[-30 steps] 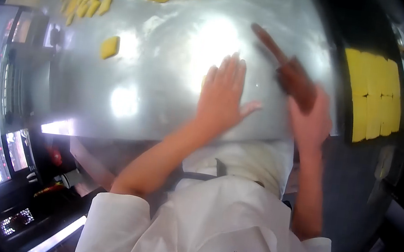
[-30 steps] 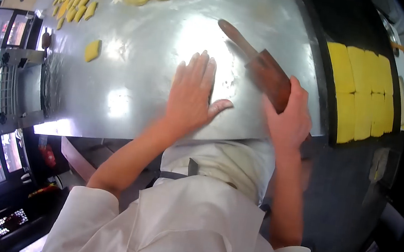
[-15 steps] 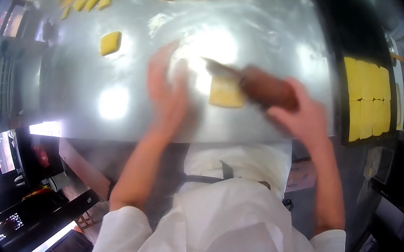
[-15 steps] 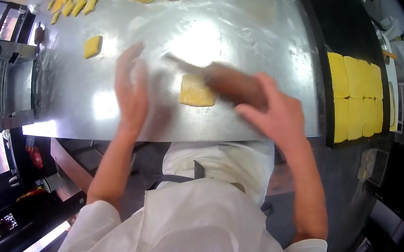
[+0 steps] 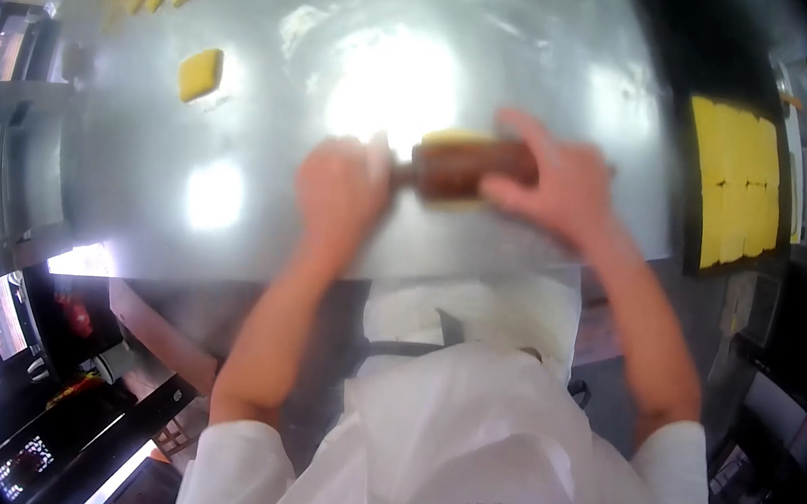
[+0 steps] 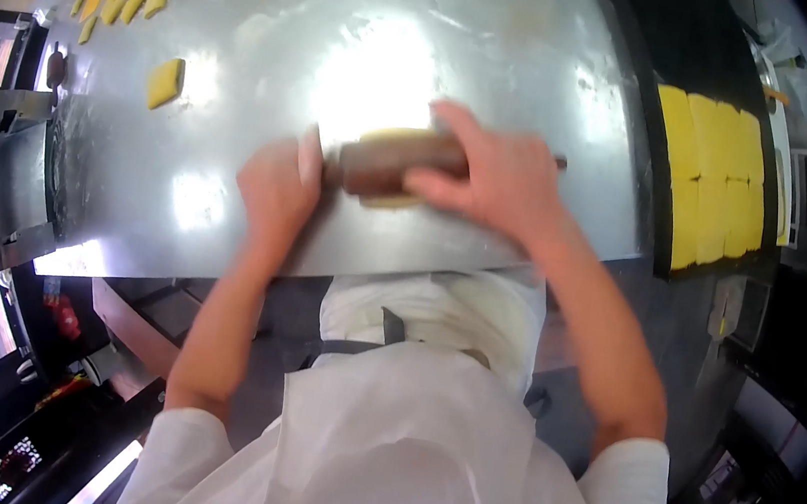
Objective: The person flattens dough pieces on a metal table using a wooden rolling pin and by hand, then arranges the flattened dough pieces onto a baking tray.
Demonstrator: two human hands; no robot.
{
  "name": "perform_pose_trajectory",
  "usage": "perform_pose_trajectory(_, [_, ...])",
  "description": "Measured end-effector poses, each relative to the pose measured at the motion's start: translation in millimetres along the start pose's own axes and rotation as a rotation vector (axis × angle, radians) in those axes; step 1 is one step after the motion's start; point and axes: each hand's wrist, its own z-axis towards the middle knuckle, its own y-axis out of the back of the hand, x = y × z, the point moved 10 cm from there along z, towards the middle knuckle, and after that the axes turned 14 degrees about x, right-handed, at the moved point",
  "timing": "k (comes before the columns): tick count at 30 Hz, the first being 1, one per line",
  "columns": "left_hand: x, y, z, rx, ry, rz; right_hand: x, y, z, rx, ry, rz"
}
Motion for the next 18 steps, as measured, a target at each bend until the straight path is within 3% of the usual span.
perform_pose_trajectory(4, [11,0,26,0.025,0.047,-0.022,-19,5,22,0.001,-0.081,0.119])
perform_pose_trajectory(5, [-14,14,12,-0.002,-0.094,0.065,-6,4,2,-0.086,0.041,0.087])
perform_pose_trajectory(8, [-12,-2,-26,0.012,-0.035,0.006,14,-3,-36,-0.070,0.147,0.007])
perform_pose_trajectory(12, [-10,0,0,0.091,0.052,-0.060,-23,2,-16,0.017,-0.084,0.188])
perform_pose_trajectory(13, [11,-13,12,0.281,0.213,-0.101,-35,5,-11,-0.014,-0.146,0.258])
perform_pose_trajectory(16, [15,24,34,0.001,0.194,-0.633,-85,8,-13,-0.147,-0.271,0.618])
perform_pose_trajectory(18, [-14,20,36,0.055,0.051,-0.576,-120,7,-37,-0.265,-0.370,0.881])
